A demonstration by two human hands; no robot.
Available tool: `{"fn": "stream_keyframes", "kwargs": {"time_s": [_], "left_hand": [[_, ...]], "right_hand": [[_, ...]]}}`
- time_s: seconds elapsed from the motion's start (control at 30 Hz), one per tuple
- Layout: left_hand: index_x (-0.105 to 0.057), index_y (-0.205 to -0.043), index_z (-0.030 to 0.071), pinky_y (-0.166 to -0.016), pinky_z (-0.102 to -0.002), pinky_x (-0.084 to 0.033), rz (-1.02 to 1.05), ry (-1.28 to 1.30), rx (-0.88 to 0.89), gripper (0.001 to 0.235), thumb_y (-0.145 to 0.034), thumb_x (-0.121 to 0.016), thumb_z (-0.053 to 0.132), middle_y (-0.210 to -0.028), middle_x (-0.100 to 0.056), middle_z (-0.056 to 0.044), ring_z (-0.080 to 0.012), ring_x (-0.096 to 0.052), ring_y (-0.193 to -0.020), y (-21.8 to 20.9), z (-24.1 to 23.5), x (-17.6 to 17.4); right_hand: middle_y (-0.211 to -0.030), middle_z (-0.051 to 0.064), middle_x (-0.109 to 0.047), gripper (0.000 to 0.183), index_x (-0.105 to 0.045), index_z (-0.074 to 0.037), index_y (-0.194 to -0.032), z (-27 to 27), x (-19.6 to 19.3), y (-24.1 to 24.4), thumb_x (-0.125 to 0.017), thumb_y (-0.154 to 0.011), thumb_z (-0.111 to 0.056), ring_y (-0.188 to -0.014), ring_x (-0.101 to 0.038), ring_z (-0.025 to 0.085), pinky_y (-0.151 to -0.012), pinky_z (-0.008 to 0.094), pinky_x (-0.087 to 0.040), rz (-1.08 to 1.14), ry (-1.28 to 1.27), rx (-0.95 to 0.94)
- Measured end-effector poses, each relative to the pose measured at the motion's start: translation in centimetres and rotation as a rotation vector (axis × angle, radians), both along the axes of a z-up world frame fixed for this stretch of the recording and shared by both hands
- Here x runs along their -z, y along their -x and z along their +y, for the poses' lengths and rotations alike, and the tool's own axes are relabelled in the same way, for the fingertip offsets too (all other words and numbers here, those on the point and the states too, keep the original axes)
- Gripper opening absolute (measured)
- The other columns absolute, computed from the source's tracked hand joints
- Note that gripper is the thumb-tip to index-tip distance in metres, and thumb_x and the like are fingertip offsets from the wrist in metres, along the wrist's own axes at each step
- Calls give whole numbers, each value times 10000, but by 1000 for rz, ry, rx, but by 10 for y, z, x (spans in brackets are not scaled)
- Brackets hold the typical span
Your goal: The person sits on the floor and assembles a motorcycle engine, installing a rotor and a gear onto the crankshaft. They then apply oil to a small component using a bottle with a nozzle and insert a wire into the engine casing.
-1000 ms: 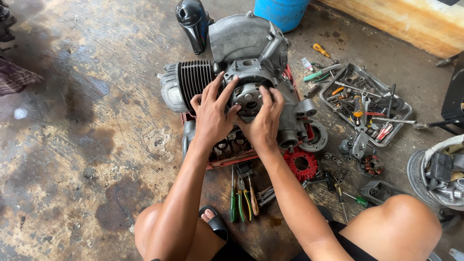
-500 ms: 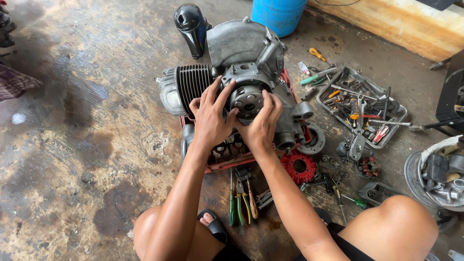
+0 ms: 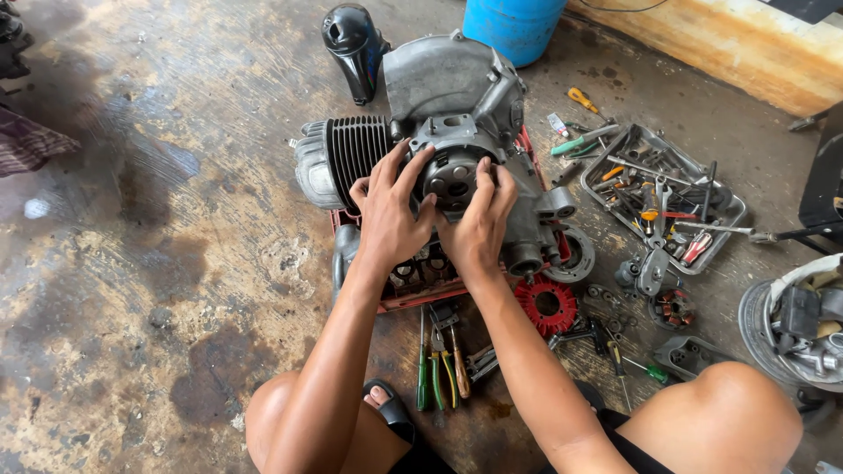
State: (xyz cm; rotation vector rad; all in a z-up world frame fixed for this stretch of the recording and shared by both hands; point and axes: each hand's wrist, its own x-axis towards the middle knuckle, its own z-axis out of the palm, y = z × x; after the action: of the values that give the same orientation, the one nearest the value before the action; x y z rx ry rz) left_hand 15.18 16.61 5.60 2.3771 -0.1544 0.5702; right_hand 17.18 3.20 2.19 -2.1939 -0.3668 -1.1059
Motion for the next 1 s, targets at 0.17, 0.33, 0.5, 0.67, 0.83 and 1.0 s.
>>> {"fn": "stream_keyframes", "kwargs": {"time_s": [0.17,0.33,0.5,0.67,0.83,1.0], "left_hand": [[-507,-1473,304,-962,-519,-292,8,-1,-4,741,-772,-690,151,-1484,-484,-56,-301,-468,-1375,-1,2,3],[-505,-1475,299,-958,-515,-287,0,6,-6,785,-725,-639,110,-1482,-478,-50,-296,-463,-1377,-1,3,-2],[-503,-1484,288,-963,-521,-283,23,14,8,823,-698,-622,74,-1494,-468,-56,-301,-446,-1386,-1,3,1],[-493,-1489,292,-964,-525,-286,36,9,10,846,-683,-623,70,-1493,-465,-55,-299,-442,-1389,-1,4,1],[-494,-1493,284,-964,-522,-276,33,5,14,837,-693,-624,75,-1493,-464,-65,-300,-441,-1381,-1,2,6],[-499,-1484,287,-971,-524,-289,32,21,9,846,-677,-602,57,-1492,-464,-57,-300,-445,-1380,1,2,2]], "right_hand": [[-1270,245,-455,899,-491,64,-1396,2,-5,5,-940,-683,-247,-1130,-537,453,-883,560,-542,16,-10,5],[-1271,261,-450,940,-495,72,-1403,5,0,1,-974,-668,-266,-1129,-535,472,-912,560,-536,7,-2,7],[-1212,216,-447,977,-469,79,-1382,6,20,-5,-970,-652,-335,-1102,-569,472,-891,561,-544,42,-82,42],[-1204,234,-458,1008,-482,91,-1383,4,14,-6,-974,-618,-344,-1095,-584,467,-868,575,-556,36,18,59],[-1145,192,-442,1010,-478,80,-1364,0,17,-4,-992,-569,-272,-1055,-600,486,-874,556,-557,67,-52,41],[-1167,227,-443,1014,-496,83,-1365,2,3,2,-995,-542,-237,-1084,-574,500,-938,581,-529,45,-19,10]]}}
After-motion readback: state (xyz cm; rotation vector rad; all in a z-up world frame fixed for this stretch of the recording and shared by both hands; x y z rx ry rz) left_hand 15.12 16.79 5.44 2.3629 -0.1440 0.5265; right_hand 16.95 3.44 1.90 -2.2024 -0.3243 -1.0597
